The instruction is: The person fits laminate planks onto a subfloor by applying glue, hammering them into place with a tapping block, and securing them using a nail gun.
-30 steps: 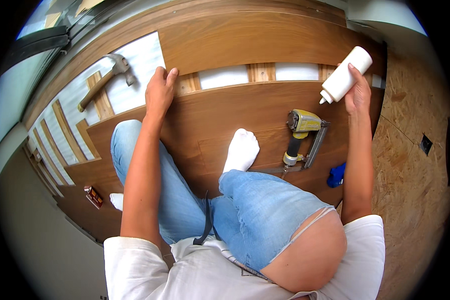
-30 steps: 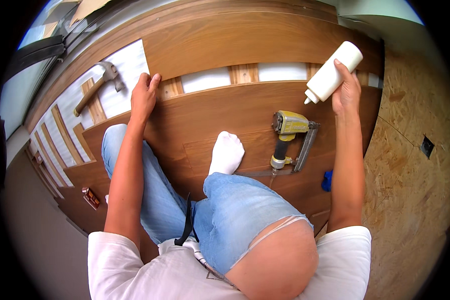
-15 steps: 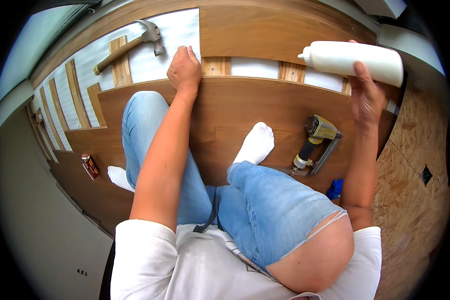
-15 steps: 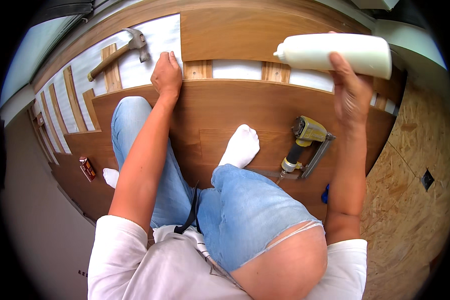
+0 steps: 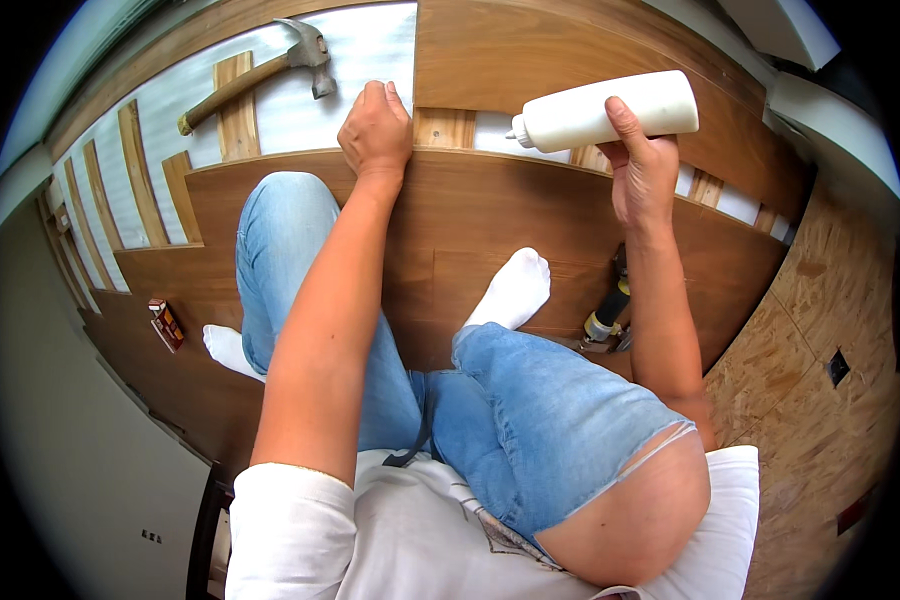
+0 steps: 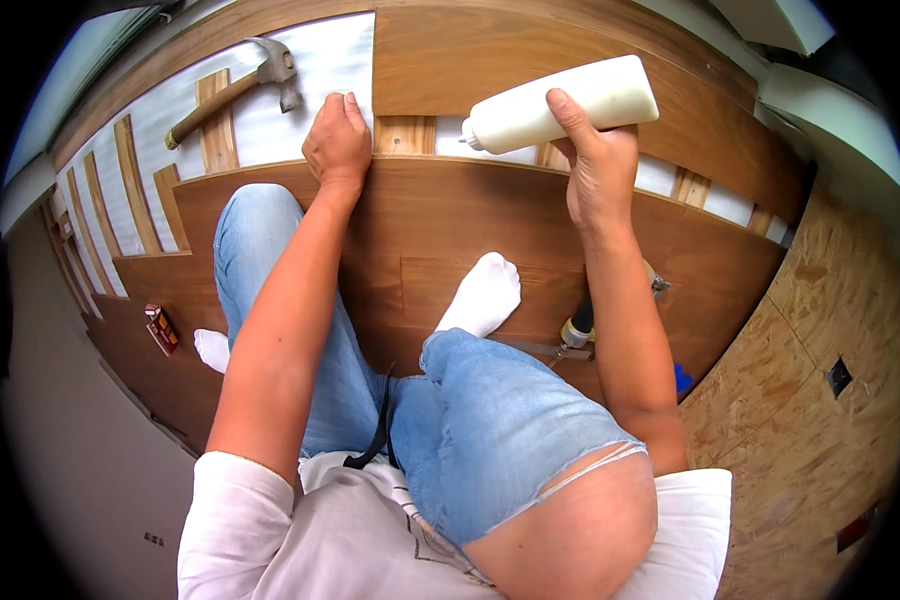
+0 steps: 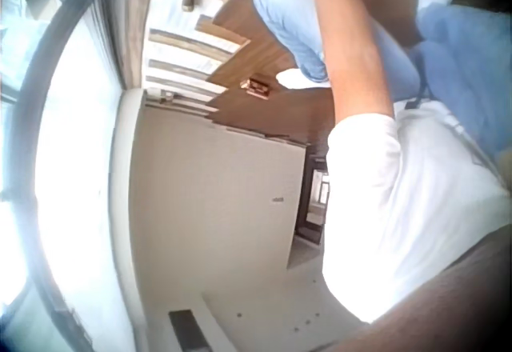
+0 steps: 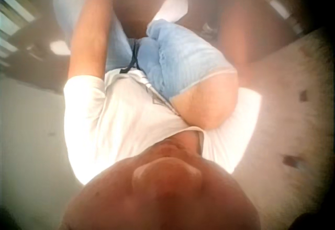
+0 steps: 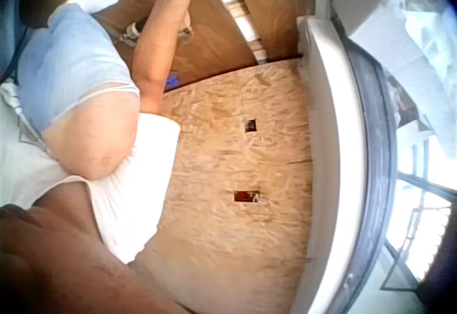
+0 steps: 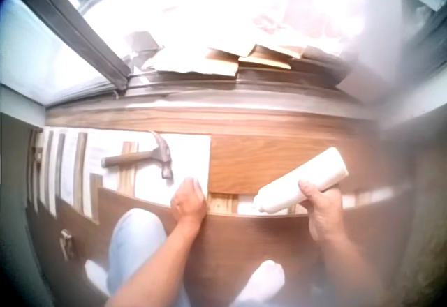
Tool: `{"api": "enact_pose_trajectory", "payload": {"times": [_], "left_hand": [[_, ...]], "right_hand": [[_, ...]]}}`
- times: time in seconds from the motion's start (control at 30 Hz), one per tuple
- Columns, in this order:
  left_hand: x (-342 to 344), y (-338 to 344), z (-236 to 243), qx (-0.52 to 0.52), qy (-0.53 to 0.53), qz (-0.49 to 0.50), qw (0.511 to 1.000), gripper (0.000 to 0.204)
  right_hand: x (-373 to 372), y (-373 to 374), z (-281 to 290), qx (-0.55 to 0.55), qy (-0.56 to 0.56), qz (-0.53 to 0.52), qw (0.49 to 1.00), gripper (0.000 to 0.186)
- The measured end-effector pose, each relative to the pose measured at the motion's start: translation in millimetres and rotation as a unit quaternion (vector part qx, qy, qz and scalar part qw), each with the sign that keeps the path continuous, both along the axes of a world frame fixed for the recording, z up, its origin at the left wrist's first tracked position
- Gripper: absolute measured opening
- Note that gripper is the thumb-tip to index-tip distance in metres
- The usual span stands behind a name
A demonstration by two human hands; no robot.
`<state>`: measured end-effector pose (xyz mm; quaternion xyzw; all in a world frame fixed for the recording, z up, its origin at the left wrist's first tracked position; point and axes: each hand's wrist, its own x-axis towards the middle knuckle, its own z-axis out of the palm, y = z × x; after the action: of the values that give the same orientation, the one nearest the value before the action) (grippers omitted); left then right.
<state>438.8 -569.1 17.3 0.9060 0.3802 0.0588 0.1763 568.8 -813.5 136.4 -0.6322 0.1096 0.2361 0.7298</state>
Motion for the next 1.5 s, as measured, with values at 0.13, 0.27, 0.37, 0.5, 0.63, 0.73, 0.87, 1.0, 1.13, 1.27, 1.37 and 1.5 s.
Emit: {"api": "enact_pose_trajectory", "payload": {"times": [0.13, 0.27, 0.37, 0.5, 0.63, 0.73, 0.87, 1.0, 1.13, 1.27, 1.37, 1.5], "left_hand": [[1, 0, 2, -0.022, -0.008, 0.006, 1.0, 0.027], [-2, 1, 0, -0.012, -0.037, 0.004, 0.999, 0.026], [-2, 1, 1, -0.016, -0.038, 0.005, 0.999, 0.026], [-2, 1, 0, -0.01, -0.025, 0.006, 1.0, 0.025], [-1, 0, 1, -0.014, -0.026, 0.005, 1.0, 0.025], [-1, 0, 1, -0.012, -0.029, 0.008, 0.999, 0.025], [-1, 0, 0, -0.012, -0.028, 0.007, 1.0, 0.025], [-1, 0, 1, -0.011, -0.026, 0.008, 1.0, 0.026], [-2, 1, 2, -0.027, -0.027, 0.02, 0.999, 0.028], [-2, 1, 3, -0.04, -0.039, 0.026, 0.998, 0.029], [-3, 2, 1, -0.04, -0.028, 0.024, 0.999, 0.03], [-1, 1, -6, 0.0, -0.03, 0.007, 1.0, 0.025]], "right_hand": [[-12, 7, -14, 0.026, 0.045, -0.004, 0.999, 0.045], [-19, 18, -13, 0.026, 0.041, 0.011, 0.999, 0.045], [-22, 25, -15, 0.004, 0.036, 0.024, 0.999, 0.046], [-31, 37, -32, -0.027, -0.01, 0.035, 0.999, 0.048], [-38, 48, -31, -0.025, -0.034, 0.051, 0.998, 0.046], [-38, 50, -29, -0.026, -0.052, 0.058, 0.997, 0.043], [-36, 50, -26, -0.024, -0.055, 0.074, 0.995, 0.039], [-39, 52, -31, -0.01, -0.048, 0.075, 0.996, 0.035], [-43, 63, -33, -0.032, -0.111, 0.09, 0.989, 0.033], [-34, 46, -25, -0.051, -0.112, 0.106, 0.987, 0.033], [-15, 15, -19, -0.079, -0.071, 0.102, 0.989, 0.031], [19, -42, -7, -0.143, -0.049, 0.134, 0.979, 0.036]]}}
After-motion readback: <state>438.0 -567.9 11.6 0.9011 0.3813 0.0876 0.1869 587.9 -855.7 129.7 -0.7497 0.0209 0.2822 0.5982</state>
